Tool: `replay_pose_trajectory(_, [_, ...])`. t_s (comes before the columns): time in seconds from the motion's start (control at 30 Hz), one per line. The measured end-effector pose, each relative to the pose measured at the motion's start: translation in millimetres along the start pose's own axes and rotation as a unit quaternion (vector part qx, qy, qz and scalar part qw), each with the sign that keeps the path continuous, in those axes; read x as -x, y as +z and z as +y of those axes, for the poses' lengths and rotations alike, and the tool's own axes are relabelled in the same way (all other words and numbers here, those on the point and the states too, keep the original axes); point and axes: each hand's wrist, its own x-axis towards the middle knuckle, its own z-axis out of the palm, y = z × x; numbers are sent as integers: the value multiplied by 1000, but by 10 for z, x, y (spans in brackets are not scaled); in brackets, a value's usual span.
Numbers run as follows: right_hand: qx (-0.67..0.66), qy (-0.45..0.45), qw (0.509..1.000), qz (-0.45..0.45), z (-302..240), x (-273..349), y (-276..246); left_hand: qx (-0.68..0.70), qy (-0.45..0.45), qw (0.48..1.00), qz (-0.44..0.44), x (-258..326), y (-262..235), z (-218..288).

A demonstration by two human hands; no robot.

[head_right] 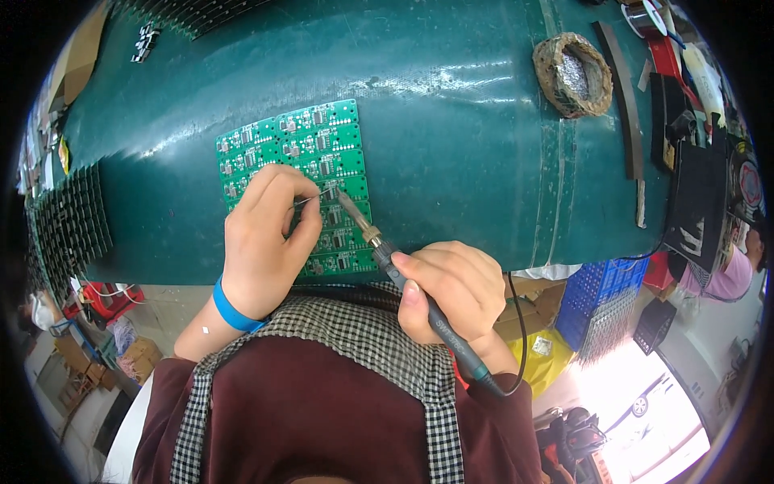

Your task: The person solders components onto circuit board panels using a soldering iron, stacks the finished boards, and picks up new circuit board panels to solder.

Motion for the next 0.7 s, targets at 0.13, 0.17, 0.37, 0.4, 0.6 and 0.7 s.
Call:
replay_pose_trajectory(0.13, [-1, -2, 1000, 0, 2, 8, 11, -5, 7, 1000, -5, 5, 7, -5])
replay_pose_trajectory(0.17, [-1, -2, 1000, 0, 0, 12, 15, -6, 10, 1000, -6, 9, 11, -9])
replay_pose_trajectory(0.37, [-5, 4, 1000, 3, -44, 68, 24, -32, 26, 998, 49, 50, 75, -28])
replay_pose_trajectory(0.4, [-2, 3, 1000, 0, -51, 79, 20, -32, 27, 998, 49, 60, 66, -29])
replay_pose_trajectory(0.6, [5, -4, 1000, 29, -63, 152, -40, -24, 15, 999, 21, 119, -1, 12])
replay_pose_trajectory(0.7, [-1, -8, 1000, 24, -78, 156, -32, -4, 5, 1000, 15, 150, 3, 21])
